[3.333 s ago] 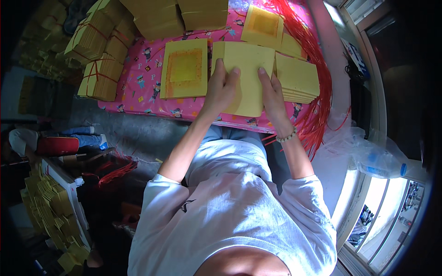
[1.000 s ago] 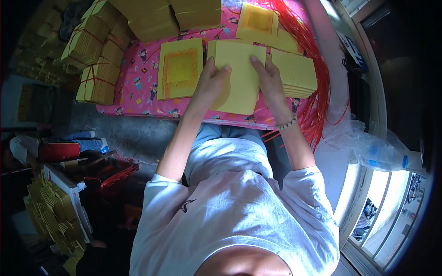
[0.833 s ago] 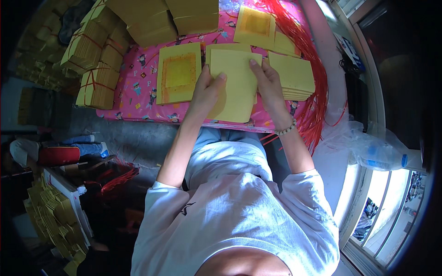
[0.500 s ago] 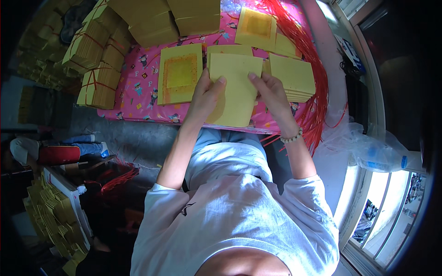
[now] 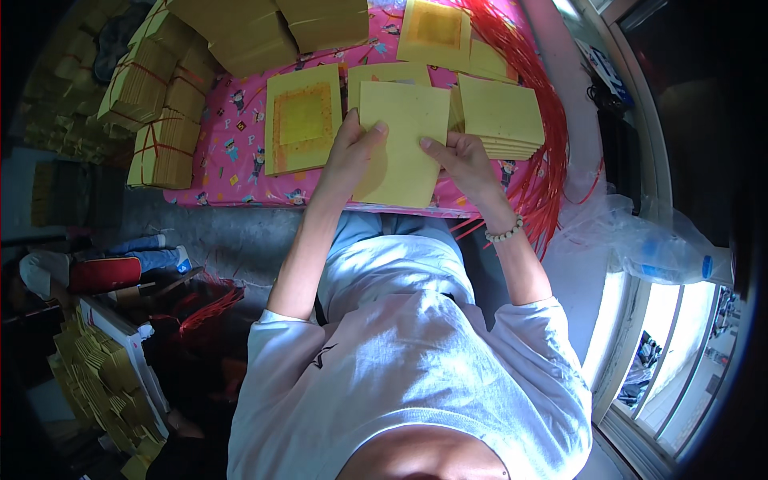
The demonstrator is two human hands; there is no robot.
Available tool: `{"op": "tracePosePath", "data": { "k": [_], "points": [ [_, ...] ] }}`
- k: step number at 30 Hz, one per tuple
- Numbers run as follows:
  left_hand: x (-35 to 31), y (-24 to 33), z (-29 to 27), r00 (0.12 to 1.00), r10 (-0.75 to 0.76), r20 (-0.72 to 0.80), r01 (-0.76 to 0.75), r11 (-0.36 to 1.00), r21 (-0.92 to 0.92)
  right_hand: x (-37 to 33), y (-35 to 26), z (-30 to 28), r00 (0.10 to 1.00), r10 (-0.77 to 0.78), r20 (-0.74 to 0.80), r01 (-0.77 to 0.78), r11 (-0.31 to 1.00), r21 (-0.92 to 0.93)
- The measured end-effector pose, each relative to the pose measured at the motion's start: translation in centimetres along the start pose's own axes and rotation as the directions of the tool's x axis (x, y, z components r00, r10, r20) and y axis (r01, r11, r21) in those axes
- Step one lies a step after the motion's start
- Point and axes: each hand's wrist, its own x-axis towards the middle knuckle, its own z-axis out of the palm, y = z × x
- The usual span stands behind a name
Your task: Inspecting and sorting sheets of joss paper with foil centers for quality.
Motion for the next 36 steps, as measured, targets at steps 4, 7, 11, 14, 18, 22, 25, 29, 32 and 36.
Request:
{"op": "tracePosePath", "data": {
  "k": [4,7,11,14,18,22,25,29,32,36],
  "points": [
    [0.0,0.4,0.5,1.000,0.008,-0.016,-0.008,1.000,0.015,-0.5,-0.6,0.3,0.999,0.035,-0.013,-0.035,0.999,-0.008],
    [0.2,0.1,0.5,1.000,0.001,-0.025,-0.001,1.000,0.030,-0.8,0.1,-0.1,1.000,0.027,0.000,-0.027,1.000,0.001],
    [0.3,-0.2,0.6,1.000,0.005,-0.017,-0.005,1.000,0.008,-1.2,-0.1,0.0,0.999,0.049,-0.009,-0.049,0.998,0.034],
    [0.2,0.3,0.8,1.000,-0.005,-0.028,0.005,1.000,-0.004,-2.0,-0.2,0.1,0.993,0.116,0.020,-0.117,0.993,0.014],
    [0.4,-0.1,1.0,1.000,0.007,-0.014,-0.007,1.000,0.011,-2.3,1.0,0.3,0.998,0.008,-0.060,-0.005,0.999,0.040],
    [0.7,-0.2,0.7,0.999,0.017,-0.031,-0.015,0.999,0.034,-2.7,1.8,0.1,0.996,0.067,-0.058,-0.068,0.997,-0.025],
    [0.8,-0.3,0.7,0.999,0.010,-0.049,-0.006,0.997,0.080,-3.0,2.3,-0.1,0.996,0.070,-0.056,-0.074,0.995,-0.072],
    [0.9,-0.3,0.9,0.993,0.087,-0.075,-0.083,0.995,0.051,-3.6,1.5,0.5,0.994,0.086,-0.069,-0.090,0.995,-0.050],
    [1.0,-0.3,1.0,0.996,0.060,-0.073,-0.054,0.995,0.082,-4.1,2.6,0.1,0.988,0.144,-0.052,-0.145,0.989,-0.019],
    [0.8,-0.4,1.3,0.997,0.041,-0.067,-0.035,0.996,0.081,-4.1,2.4,-0.4,0.977,0.208,-0.043,-0.209,0.978,-0.007]
  ]
}}
